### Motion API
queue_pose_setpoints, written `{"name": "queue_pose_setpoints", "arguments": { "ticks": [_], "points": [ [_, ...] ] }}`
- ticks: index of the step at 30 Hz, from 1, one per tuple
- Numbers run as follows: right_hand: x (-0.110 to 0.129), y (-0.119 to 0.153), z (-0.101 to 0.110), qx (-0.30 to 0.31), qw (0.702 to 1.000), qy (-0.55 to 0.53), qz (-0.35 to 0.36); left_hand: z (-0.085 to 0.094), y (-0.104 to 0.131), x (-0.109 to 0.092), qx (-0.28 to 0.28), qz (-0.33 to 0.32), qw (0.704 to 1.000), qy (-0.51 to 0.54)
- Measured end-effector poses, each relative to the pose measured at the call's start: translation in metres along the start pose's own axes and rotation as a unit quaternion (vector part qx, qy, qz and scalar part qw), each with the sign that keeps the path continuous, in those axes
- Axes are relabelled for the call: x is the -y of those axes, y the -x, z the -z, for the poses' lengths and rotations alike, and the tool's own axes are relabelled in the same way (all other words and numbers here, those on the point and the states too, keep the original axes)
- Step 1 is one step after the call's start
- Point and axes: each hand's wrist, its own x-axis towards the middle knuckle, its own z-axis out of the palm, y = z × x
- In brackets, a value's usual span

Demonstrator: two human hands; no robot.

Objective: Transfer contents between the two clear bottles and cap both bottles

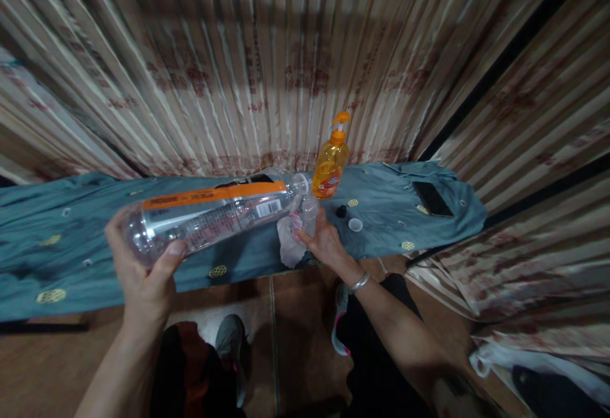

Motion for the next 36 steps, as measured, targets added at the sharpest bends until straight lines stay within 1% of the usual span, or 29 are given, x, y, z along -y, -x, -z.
{"name": "queue_pose_setpoints", "arguments": {
  "ticks": [3,5,13,21,30,36],
  "points": [
    [0.0,0.0,0.0,-0.003,1.0,0.005,-0.002,-0.001,0.0,-0.005,-0.017,0.043,0.997,0.06],
    [-0.001,0.0,-0.001,-0.003,1.0,0.01,0.0,-0.002,0.0,-0.008,-0.019,0.048,0.997,0.064],
    [-0.003,0.0,-0.002,-0.015,1.0,0.017,0.019,-0.004,-0.001,-0.01,-0.009,0.026,0.997,0.069],
    [-0.002,0.0,-0.001,-0.012,1.0,0.024,0.015,-0.005,-0.001,-0.015,-0.006,0.018,0.998,0.059],
    [-0.001,0.0,-0.001,-0.007,1.0,0.016,0.006,-0.004,-0.002,-0.014,-0.009,0.01,0.999,0.052],
    [-0.003,0.0,-0.001,-0.012,0.999,0.033,0.011,-0.004,-0.003,-0.012,-0.01,0.001,0.999,0.038]
  ]
}}
